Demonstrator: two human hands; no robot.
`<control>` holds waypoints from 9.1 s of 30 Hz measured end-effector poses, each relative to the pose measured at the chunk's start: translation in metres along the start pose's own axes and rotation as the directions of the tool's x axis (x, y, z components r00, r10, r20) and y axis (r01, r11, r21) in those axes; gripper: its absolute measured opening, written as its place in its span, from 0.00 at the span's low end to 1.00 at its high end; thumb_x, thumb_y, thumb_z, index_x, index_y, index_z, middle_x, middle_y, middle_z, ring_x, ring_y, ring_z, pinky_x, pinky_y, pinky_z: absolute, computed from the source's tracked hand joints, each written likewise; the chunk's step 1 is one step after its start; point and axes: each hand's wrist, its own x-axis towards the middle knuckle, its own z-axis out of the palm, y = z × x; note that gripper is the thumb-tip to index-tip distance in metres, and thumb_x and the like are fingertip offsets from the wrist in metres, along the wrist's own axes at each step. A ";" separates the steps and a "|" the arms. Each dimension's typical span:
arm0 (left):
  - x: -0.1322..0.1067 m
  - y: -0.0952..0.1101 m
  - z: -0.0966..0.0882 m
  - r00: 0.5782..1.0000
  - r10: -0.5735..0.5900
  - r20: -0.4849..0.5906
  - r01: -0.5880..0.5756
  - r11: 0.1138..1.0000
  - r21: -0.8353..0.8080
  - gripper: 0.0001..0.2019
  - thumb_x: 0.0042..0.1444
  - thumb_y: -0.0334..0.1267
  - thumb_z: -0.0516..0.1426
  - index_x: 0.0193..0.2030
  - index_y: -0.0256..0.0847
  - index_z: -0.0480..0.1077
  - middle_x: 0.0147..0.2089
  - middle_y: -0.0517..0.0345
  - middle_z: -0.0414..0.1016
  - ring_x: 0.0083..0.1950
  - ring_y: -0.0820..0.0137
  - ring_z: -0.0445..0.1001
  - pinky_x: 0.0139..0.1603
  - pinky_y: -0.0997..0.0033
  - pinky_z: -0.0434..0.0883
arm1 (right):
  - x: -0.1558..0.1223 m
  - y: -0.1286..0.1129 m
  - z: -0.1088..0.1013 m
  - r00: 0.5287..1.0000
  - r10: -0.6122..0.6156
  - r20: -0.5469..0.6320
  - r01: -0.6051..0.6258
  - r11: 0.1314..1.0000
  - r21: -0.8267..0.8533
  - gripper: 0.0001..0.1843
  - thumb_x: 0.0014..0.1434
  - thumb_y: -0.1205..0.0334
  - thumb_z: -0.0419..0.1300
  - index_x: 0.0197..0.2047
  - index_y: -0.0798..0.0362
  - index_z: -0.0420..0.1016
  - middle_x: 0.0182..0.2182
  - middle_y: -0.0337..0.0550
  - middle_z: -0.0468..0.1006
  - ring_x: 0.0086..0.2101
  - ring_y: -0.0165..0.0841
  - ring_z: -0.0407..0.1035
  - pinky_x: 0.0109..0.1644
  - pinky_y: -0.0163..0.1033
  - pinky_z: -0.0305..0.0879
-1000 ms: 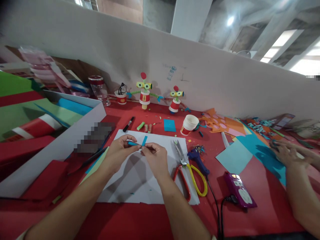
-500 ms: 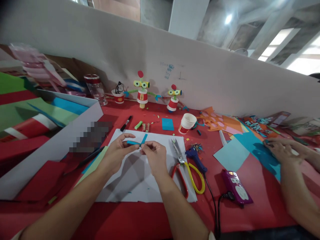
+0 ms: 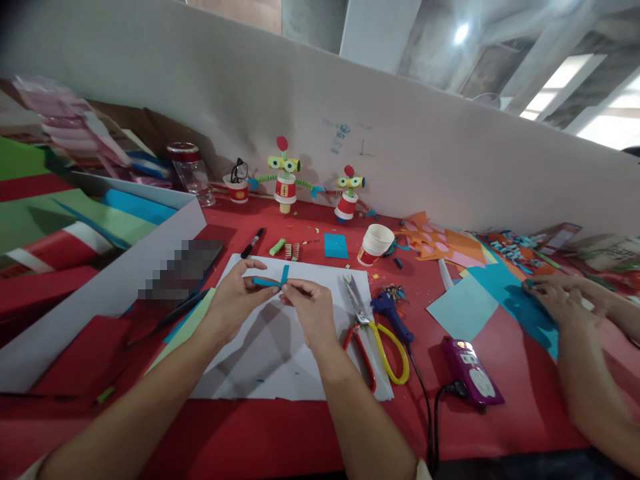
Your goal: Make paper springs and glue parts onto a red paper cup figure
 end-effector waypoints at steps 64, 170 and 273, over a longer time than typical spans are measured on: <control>0.001 -0.011 0.003 0.981 -0.124 0.147 0.170 0.915 -0.366 0.07 0.40 0.35 0.66 0.22 0.38 0.72 0.25 0.61 0.72 0.30 0.73 0.69 0.41 0.71 0.63 | -0.006 -0.002 0.002 0.987 -0.143 0.067 0.142 0.990 0.021 0.12 0.48 0.61 0.65 0.39 0.52 0.79 0.27 0.37 0.78 0.28 0.29 0.71 0.36 0.36 0.69; 0.002 -0.007 0.004 0.946 -0.287 0.150 0.322 0.882 -0.345 0.09 0.36 0.33 0.68 0.20 0.34 0.71 0.18 0.60 0.71 0.22 0.77 0.69 0.30 0.76 0.68 | -0.005 0.001 0.005 0.990 -0.130 0.051 0.133 0.990 -0.051 0.07 0.50 0.59 0.62 0.26 0.53 0.75 0.21 0.35 0.74 0.23 0.28 0.67 0.31 0.34 0.64; 0.002 0.001 -0.009 0.942 -0.137 0.307 0.240 0.914 -0.327 0.11 0.35 0.36 0.69 0.22 0.36 0.72 0.24 0.62 0.70 0.29 0.76 0.65 0.36 0.75 0.63 | -0.021 0.000 0.004 0.838 -0.530 0.128 0.540 0.776 -0.325 0.08 0.56 0.69 0.57 0.35 0.51 0.77 0.28 0.38 0.76 0.30 0.30 0.71 0.34 0.34 0.68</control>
